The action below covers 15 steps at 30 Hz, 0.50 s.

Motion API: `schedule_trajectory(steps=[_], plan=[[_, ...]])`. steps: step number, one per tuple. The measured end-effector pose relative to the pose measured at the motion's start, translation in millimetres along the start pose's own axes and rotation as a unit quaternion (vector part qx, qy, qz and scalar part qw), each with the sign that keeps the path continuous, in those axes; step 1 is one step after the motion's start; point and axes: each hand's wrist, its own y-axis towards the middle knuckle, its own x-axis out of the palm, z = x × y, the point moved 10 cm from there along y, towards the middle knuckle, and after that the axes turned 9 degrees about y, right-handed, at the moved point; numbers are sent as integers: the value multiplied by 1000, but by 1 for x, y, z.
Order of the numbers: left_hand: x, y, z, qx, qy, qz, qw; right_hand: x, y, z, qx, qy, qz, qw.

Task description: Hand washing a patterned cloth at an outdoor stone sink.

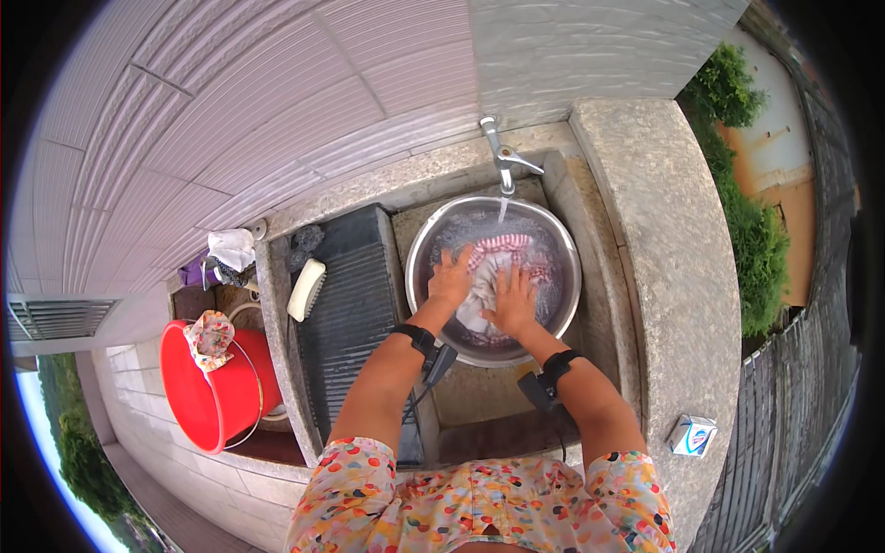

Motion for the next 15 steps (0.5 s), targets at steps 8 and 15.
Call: schedule_trajectory(steps=[8, 15], plan=[[55, 6, 14, 48, 104, -28, 993, 54, 11, 42, -147, -224, -39, 963], [34, 2, -3, -39, -385, -152, 910, -3, 31, 51, -57, 146, -55, 986]])
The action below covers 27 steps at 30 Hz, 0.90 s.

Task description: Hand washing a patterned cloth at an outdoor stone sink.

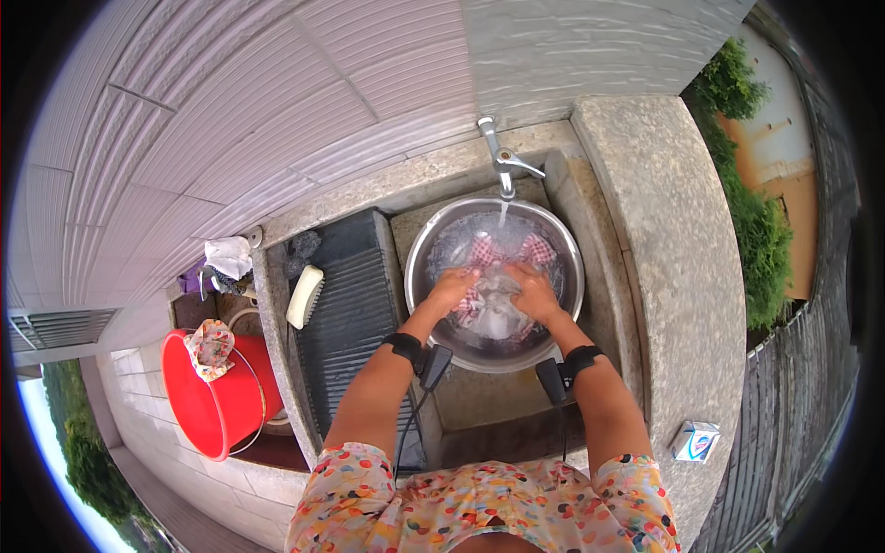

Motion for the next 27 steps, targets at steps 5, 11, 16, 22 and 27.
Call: schedule_trajectory(steps=[5, 11, 16, 22, 27], plan=[[-48, -114, 83, 214, -268, -61, 937, 7, -20, -39, -1, -46, 1, 999], [-123, -262, 123, 394, -293, 23, 871, 26, -28, -127, -95, 218, -88, 967], [-210, -292, 86, 419, -277, 151, 851, 61, -67, -195, -42, 401, -227, 886], [-242, -222, -4, 221, 294, 273, 889, 129, -126, -213, 17, 543, -250, 801], [-205, -150, -95, 45, 407, 176, 895, 183, -131, -191, -154, 148, -122, 969]])
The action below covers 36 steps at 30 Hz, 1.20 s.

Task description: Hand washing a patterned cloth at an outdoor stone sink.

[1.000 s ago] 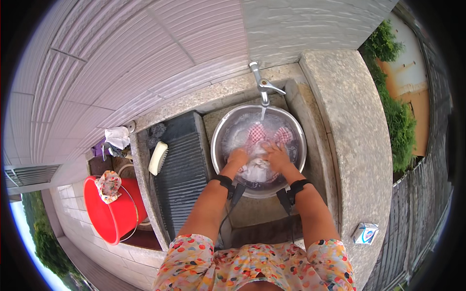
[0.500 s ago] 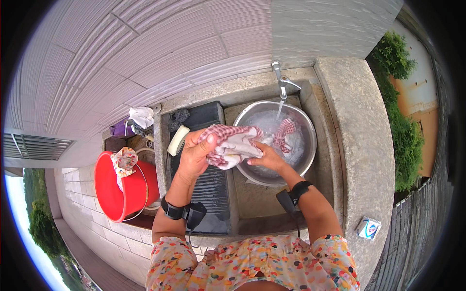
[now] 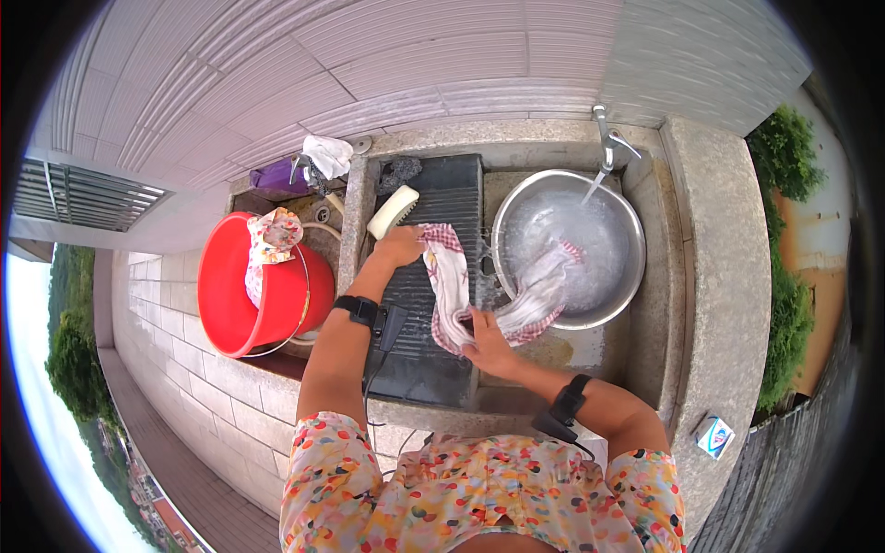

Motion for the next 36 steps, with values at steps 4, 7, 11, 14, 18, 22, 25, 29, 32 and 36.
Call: schedule_trajectory(steps=[4, 7, 11, 14, 18, 22, 25, 29, 32, 36], plan=[[-11, -9, 12, -111, -61, 243, 962, -19, 8, -10, -7, -138, 44, 990], [-6, -28, 63, -35, 82, 249, 964, -6, 14, -4, 14, -222, 50, 974], [-11, -69, 88, 60, -83, 253, 962, -5, 23, -4, 49, -217, 69, 973], [3, -140, 120, 159, -131, 266, 942, 0, 27, 14, 77, -226, 69, 969], [27, -123, 106, 172, -41, 353, 919, 5, 34, 18, 158, -229, 4, 960], [4, -33, 73, 26, 46, 357, 933, 8, 35, 9, 176, -213, 7, 961], [-9, -30, 68, -13, 22, 396, 918, 8, 29, 8, 148, -216, 12, 965], [24, -53, 76, 106, -202, 201, 953, 9, 20, -3, 61, -211, 6, 976], [28, -133, 115, 214, -99, 264, 935, 8, 22, 3, 51, -245, -1, 968], [42, -100, 107, 203, -9, 272, 940, 11, 27, -7, 95, -240, -35, 966]])
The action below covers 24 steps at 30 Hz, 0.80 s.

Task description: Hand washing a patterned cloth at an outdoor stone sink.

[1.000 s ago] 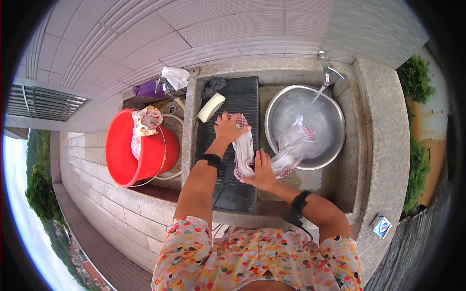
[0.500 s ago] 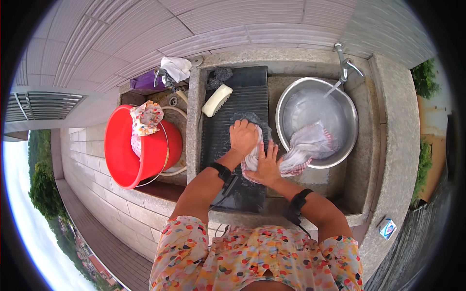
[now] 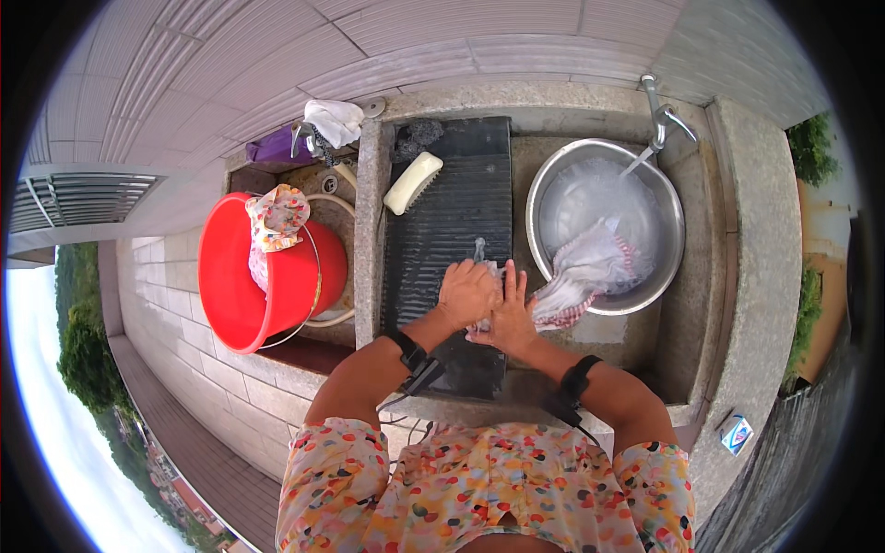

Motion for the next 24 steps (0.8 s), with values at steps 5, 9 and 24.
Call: schedule_trajectory(steps=[5, 9, 24], plan=[[12, 62, -79, -201, 126, 11, 971, 4, 1, 0, 13, -3, -9, 1000], [2, 57, -77, -253, 40, 13, 967, 2, -4, 6, 19, -11, 13, 1000], [-3, 69, -80, -221, 109, 51, 968, 2, 2, 4, 52, 3, -28, 998]])
